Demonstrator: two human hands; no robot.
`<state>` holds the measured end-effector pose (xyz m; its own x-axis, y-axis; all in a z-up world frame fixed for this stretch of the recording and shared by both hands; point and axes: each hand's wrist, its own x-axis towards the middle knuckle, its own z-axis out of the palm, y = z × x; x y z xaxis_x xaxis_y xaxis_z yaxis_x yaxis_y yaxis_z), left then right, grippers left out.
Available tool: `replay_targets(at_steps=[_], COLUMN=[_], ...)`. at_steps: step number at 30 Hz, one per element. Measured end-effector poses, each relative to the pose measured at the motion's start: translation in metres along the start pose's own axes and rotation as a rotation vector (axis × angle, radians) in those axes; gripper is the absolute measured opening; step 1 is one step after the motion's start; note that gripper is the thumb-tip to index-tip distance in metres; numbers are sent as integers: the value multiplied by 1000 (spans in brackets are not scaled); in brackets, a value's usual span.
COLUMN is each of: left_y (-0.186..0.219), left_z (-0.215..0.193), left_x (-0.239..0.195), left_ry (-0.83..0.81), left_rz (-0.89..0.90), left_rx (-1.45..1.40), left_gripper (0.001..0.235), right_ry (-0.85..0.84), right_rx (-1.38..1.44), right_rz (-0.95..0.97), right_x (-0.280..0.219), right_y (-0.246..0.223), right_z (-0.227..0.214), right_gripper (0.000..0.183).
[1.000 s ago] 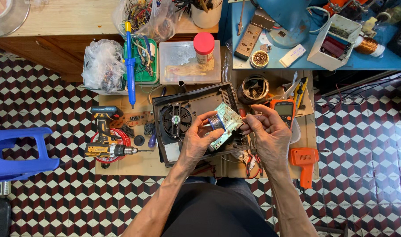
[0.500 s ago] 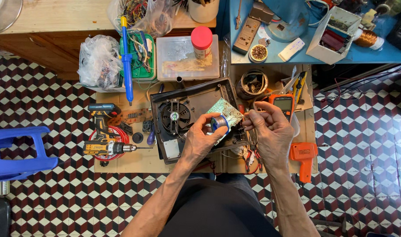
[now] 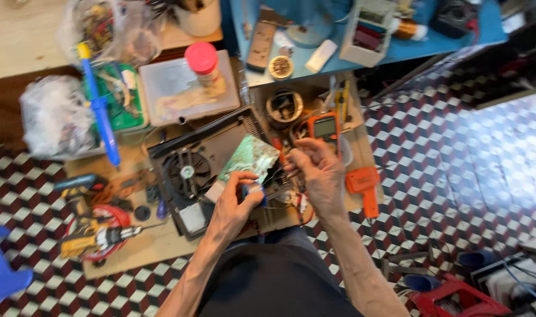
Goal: The person works on a circuit board inside a disassembled electronic device. They use pliers to trim component leads, then use a hot air gun to heat solder joints on the board. The person repeatedly flips the board and applies heat to different areas.
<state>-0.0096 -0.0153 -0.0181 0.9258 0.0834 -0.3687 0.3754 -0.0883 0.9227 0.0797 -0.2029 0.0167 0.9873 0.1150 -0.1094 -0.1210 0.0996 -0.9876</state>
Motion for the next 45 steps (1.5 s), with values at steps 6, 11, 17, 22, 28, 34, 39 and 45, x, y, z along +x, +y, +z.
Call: replay_targets(at_steps=[6, 11, 17, 22, 28, 34, 39, 45], left_y=[-52, -76, -34, 1, 1, -9, -54, -78], left_z=[31, 75, 99, 105, 109, 58, 47, 67], left_x=[10, 34, 35, 26, 19, -24, -58, -79], left_ry=[-330, -421, -652, -540, -498, -61, 303, 543], left_rz=[-291, -139, -209, -353, -215, -204, -181, -246], left_rx=[-479, -469, -370, -354, -437, -509, -629, -680], left_gripper=[24, 33, 33, 32, 31, 33, 39, 36], right_ry=[16, 52, 73, 24, 131, 364, 176, 216], right_rx=[72, 86, 85, 105, 186, -412, -1167, -1253], right_rz=[187, 214, 214, 213, 253, 139, 287, 371], right_x=[-19, -38, -56, -57, -35, -5, 6, -6], right_y=[-7, -20, -35, -39, -21, 64, 182, 250], right_z=[-29, -62, -98, -105, -128, -237, -299, -314], right_gripper=[27, 28, 25, 24, 24, 33, 59, 112])
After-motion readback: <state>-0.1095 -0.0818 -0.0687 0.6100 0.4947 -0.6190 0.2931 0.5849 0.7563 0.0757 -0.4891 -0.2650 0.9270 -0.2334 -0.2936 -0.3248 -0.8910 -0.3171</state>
